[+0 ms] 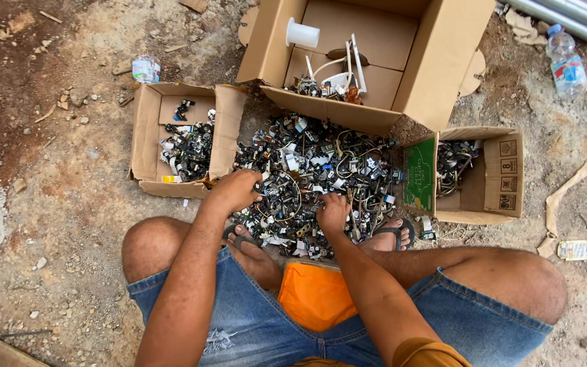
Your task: The person sits on the ground and sorts through a large pile of electronic components, picking up individual pieces, inspecting them, and placing them into separate cardboard boxes. The person handles circuit boards, wires, and small electronic parts by hand.
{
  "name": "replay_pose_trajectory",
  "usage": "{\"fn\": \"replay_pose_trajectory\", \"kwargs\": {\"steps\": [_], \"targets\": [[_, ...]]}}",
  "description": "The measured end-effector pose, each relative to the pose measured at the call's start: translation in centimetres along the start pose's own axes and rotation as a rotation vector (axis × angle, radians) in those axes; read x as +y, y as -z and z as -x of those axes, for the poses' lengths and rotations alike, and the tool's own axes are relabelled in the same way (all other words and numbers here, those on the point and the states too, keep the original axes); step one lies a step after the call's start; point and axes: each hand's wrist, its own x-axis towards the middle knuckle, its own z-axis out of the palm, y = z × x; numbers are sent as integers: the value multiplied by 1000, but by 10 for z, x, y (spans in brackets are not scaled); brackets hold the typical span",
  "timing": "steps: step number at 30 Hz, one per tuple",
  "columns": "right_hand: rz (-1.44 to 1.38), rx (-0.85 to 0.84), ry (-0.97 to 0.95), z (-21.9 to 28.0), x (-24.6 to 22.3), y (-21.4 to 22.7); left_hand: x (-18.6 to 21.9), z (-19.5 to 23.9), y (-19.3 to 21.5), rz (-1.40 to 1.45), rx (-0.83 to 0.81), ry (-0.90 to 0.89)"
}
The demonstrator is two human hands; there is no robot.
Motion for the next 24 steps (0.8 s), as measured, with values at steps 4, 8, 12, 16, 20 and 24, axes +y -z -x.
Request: {"fn": "replay_pose_trajectory", "kwargs": {"steps": [4,8,12,16,20,24], "targets": [[124,-80,184,-2,-7,-8,5,4,7,-8,-26,7],[220,-180,293,-12,-23,-7,4,5,8,-3,-38,33],[386,-263,286,-22,-31,-11,8,5,4,-4,-42,17],[460,-340,277,-29,-33,-16,16,10,10,15,-50,35],[522,-189,333,-33,-29,-22,22,11,17,17,-62,36],[409,-72,429,-33,-24,-24,25,16,23,39,-80,33]]}}
